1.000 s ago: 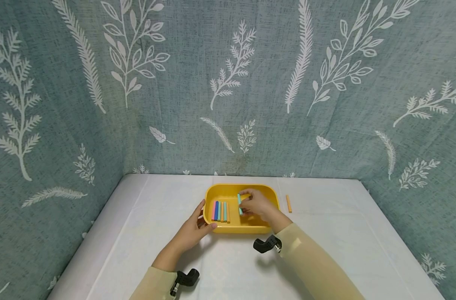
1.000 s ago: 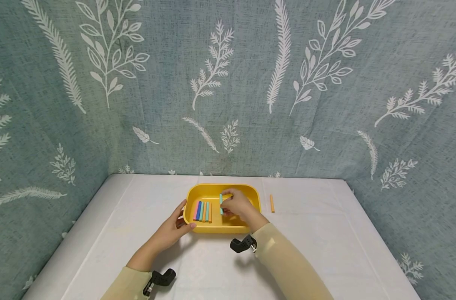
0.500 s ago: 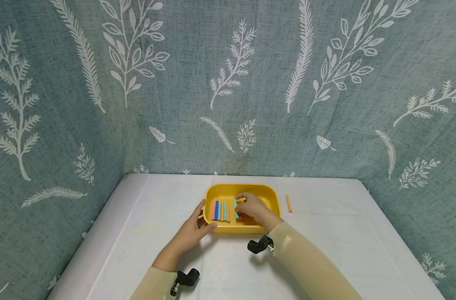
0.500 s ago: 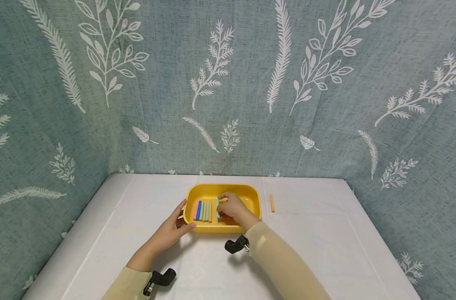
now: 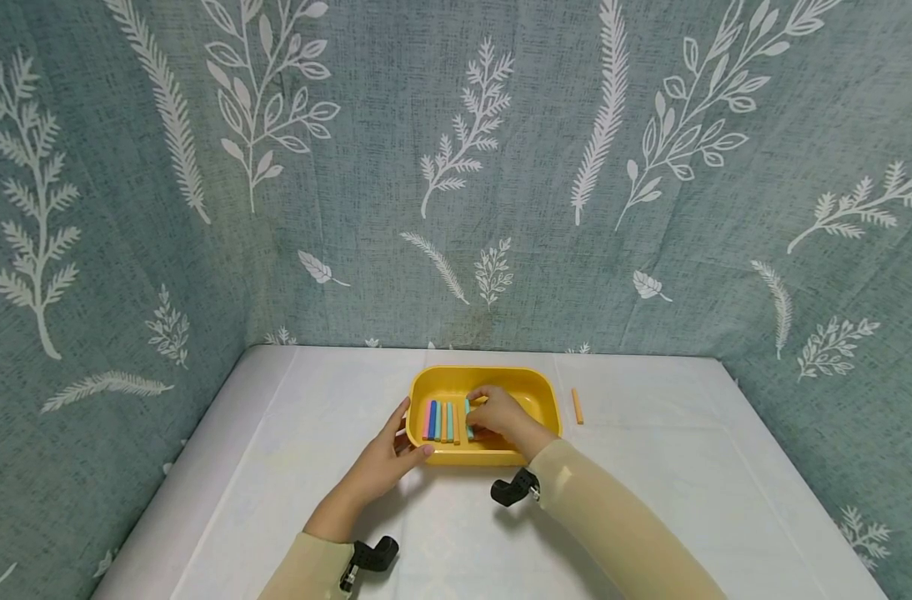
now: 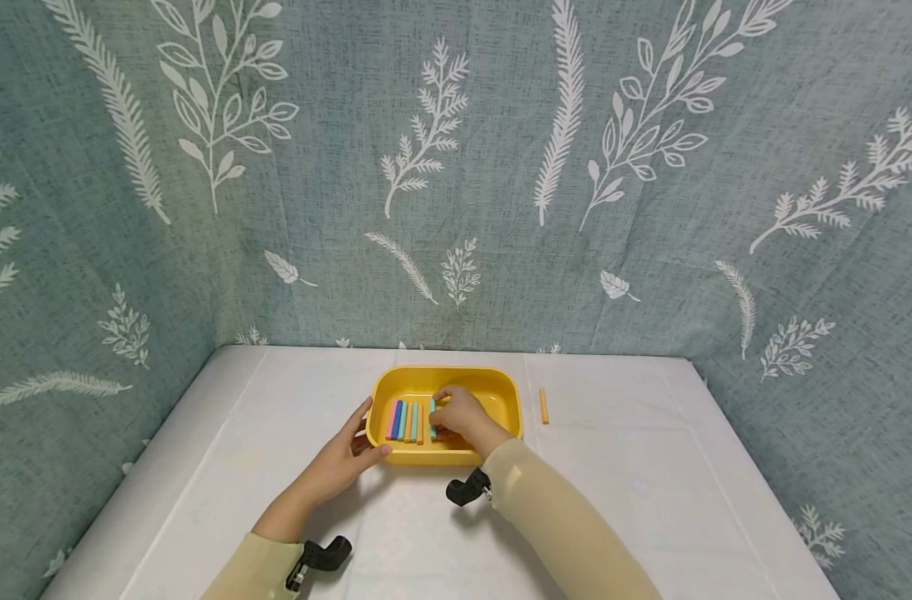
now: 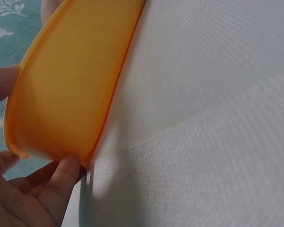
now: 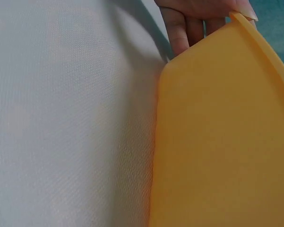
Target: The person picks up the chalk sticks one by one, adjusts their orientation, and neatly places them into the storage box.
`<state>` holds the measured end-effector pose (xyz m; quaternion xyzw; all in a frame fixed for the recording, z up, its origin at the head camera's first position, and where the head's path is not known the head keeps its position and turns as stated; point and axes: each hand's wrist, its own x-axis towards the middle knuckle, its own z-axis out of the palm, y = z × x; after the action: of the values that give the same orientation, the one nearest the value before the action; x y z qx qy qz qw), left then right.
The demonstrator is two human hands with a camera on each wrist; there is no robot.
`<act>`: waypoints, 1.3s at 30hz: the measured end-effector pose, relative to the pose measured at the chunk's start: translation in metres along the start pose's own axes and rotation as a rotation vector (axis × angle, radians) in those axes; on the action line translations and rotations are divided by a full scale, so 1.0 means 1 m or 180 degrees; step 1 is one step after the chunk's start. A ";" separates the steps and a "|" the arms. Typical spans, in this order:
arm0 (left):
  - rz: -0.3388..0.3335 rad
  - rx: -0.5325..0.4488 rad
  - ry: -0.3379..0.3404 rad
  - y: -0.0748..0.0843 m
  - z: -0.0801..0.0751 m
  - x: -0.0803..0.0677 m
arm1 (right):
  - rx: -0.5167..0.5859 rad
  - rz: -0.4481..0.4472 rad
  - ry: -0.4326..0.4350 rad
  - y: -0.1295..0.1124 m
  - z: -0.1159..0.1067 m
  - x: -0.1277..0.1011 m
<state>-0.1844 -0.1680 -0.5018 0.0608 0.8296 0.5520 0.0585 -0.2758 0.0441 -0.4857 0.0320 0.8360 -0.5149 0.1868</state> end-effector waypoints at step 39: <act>0.0005 0.0020 0.0008 -0.002 0.001 0.002 | 0.0283 -0.0161 -0.0019 -0.013 -0.015 -0.016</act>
<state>-0.1864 -0.1678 -0.5043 0.0610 0.8313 0.5495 0.0568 -0.2679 0.0537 -0.4632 0.0177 0.8123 -0.5562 0.1746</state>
